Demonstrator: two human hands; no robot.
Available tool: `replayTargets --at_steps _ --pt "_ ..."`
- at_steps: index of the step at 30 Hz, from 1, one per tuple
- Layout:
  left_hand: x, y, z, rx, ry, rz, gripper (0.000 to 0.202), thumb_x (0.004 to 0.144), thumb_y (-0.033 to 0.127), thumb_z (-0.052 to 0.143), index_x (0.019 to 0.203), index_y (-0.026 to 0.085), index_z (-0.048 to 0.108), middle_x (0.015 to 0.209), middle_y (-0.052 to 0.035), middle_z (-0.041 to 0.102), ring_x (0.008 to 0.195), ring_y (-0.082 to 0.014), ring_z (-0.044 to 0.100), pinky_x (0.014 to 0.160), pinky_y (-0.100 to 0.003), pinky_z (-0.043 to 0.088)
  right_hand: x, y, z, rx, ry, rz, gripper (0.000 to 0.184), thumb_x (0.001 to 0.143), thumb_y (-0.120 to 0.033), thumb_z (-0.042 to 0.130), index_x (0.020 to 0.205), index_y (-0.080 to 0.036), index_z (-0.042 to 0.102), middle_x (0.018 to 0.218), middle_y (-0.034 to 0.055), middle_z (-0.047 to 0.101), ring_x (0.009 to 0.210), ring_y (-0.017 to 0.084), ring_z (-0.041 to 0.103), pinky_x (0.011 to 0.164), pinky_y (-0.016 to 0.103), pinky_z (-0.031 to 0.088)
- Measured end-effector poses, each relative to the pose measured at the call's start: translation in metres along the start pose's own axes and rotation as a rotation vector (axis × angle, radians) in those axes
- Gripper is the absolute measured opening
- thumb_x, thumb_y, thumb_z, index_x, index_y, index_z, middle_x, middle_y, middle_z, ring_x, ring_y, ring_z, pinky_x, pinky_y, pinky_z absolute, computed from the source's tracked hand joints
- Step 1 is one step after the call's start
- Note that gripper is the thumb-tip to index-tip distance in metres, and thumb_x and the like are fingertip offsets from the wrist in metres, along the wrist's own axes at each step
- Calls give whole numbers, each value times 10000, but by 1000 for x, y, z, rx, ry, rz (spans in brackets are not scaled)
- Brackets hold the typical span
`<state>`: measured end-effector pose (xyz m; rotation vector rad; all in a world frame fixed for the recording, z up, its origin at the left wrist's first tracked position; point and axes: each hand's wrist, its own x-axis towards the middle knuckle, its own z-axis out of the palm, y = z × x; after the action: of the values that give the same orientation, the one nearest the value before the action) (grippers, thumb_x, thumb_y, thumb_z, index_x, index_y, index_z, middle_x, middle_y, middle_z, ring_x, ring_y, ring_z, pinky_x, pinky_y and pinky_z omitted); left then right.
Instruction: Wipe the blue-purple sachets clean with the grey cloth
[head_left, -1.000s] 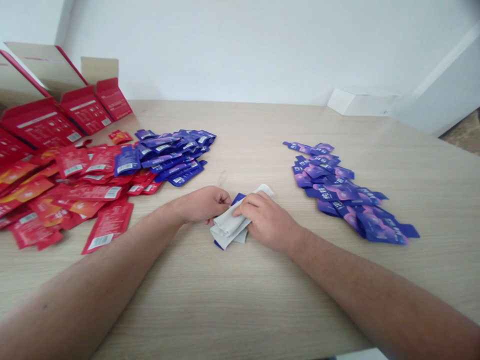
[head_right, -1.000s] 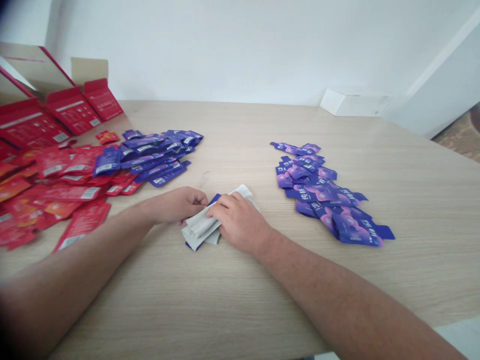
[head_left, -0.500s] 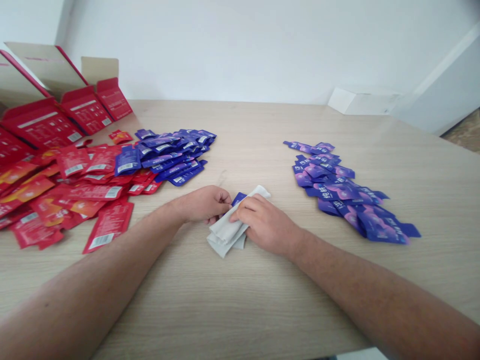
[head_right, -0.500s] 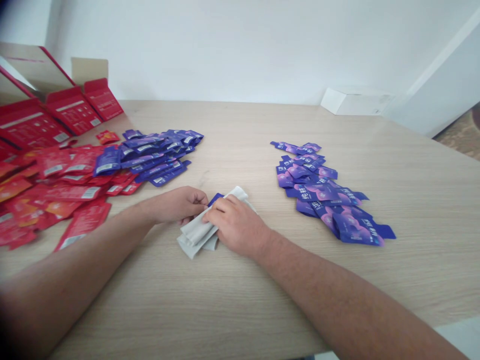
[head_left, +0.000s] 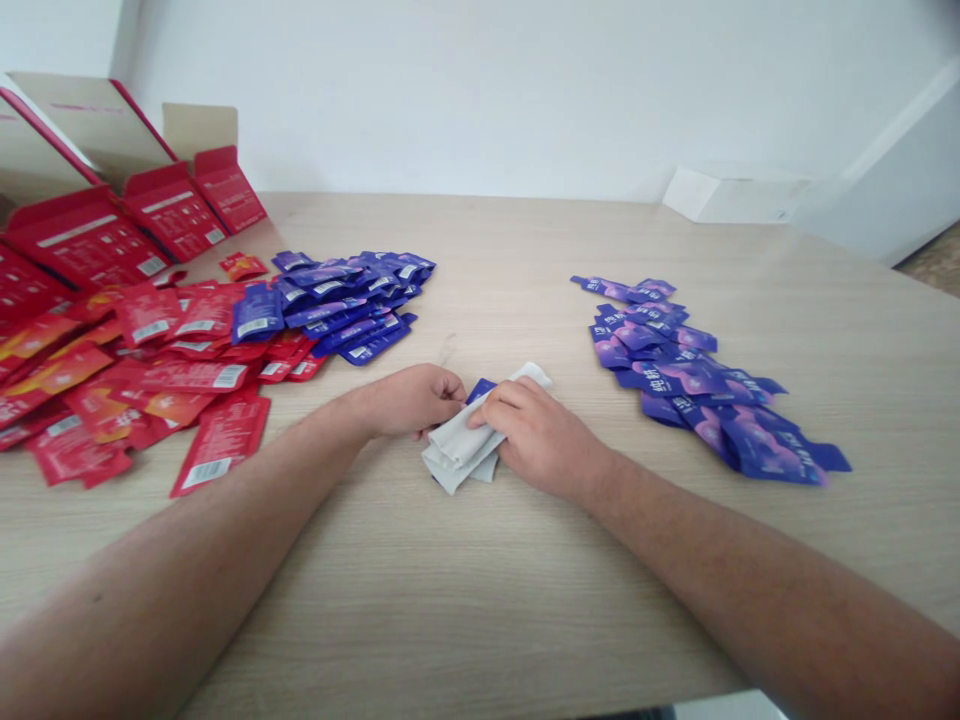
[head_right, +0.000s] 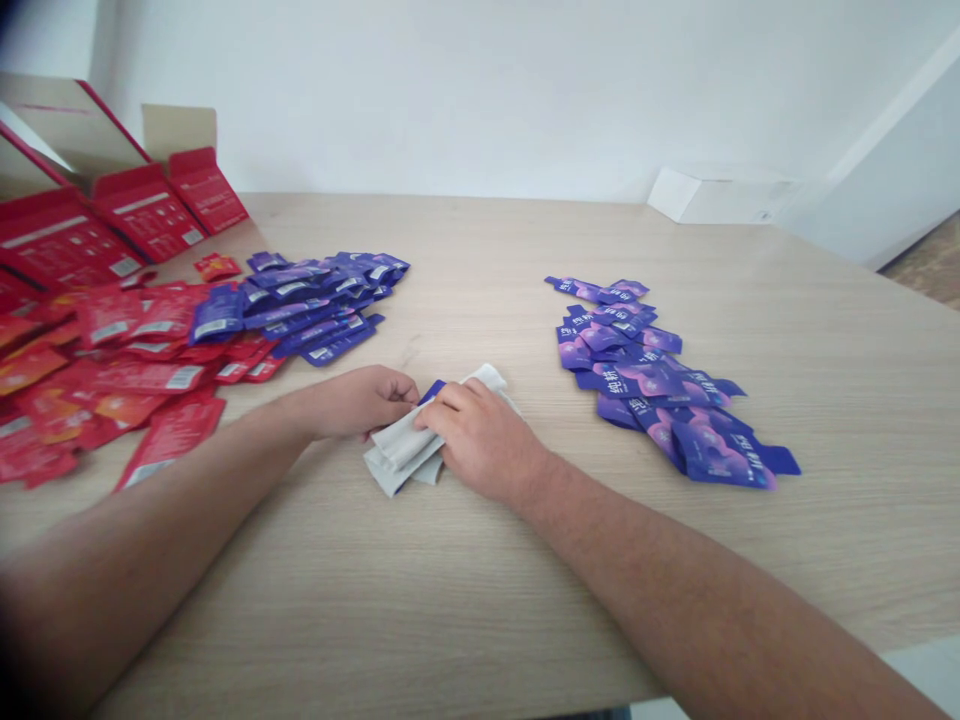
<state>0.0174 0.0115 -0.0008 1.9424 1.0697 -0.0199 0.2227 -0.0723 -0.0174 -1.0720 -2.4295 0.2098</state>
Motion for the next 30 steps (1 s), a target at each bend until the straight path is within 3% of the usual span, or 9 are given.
replayTargets --at_steps 12,18,23,30 --pt "-4 1 -2 -93 -20 14 245 809 426 547 777 195 620 558 34 560 465 -98 532 397 -179 385 2 -2 -3 1 22 37 368 760 9 560 1072 -170 636 1065 81 601 1017 233 504 937 396 406" --pt "-9 -1 -4 -185 -10 34 177 809 353 558 782 182 591 548 30 579 448 -99 547 395 -183 414 3 -11 -2 120 -18 -67 372 762 9 559 1062 -195 641 1038 62 619 1032 227 521 938 390 425" --pt "-16 -4 -14 -233 93 81 161 821 318 545 759 172 574 550 18 602 443 -94 552 393 -175 415 4 3 -5 164 102 68 384 735 33 520 1030 -187 629 1059 66 602 1026 218 535 936 388 430" --pt "-37 -2 -51 -182 339 113 151 828 317 556 757 186 540 522 9 623 416 -100 545 393 -183 416 4 14 -2 180 124 90 397 736 10 511 1055 -199 623 1048 57 598 1015 208 542 925 375 427"
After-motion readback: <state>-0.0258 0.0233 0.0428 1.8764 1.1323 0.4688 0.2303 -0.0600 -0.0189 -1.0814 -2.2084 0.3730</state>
